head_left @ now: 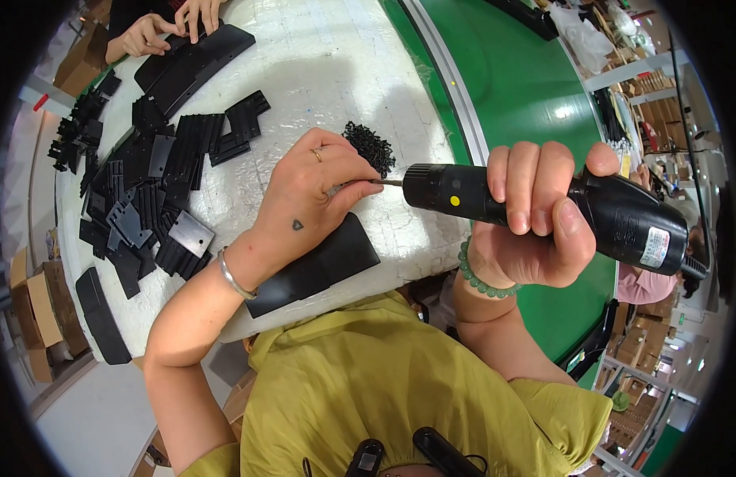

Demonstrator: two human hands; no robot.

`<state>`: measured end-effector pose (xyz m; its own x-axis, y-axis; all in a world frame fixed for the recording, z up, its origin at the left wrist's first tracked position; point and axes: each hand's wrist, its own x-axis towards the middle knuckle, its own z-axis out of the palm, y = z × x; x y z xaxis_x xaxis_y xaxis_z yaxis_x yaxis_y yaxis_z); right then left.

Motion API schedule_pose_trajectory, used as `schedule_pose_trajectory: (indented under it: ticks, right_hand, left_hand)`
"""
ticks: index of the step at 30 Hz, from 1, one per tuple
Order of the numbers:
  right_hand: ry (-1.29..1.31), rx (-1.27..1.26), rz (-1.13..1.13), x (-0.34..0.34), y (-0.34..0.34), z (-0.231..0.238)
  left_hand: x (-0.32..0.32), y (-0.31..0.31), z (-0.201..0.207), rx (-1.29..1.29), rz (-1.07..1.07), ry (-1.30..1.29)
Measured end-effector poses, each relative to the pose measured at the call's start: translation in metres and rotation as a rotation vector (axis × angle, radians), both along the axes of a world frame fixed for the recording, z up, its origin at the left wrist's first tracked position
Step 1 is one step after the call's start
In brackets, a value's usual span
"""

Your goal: Assemble small black plastic components using an electric screwdriver and screws at a production workstation.

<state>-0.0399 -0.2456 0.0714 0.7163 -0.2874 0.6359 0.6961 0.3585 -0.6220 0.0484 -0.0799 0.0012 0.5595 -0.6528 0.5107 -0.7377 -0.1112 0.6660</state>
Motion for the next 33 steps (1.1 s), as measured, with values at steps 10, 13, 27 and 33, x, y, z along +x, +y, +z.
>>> schedule_pose_trajectory:
  ticks: [10,13,27,33]
  right_hand:
    - [-0.041,-0.307,0.113,-0.012,0.018,0.014]
    - [0.043,-0.283,0.135,-0.011,0.030,0.005]
    - [0.221,-0.291,0.380,-0.002,0.082,-0.008]
    - [0.238,-0.333,0.361,0.002,0.093,-0.009]
  left_hand:
    - [-0.017,0.023,0.010,-0.027,-0.051,0.053]
    - [-0.021,0.039,0.022,0.070,0.051,0.070]
    - [-0.053,0.091,-0.017,0.364,0.171,0.422]
    - [-0.053,0.089,-0.011,0.424,0.198,0.512]
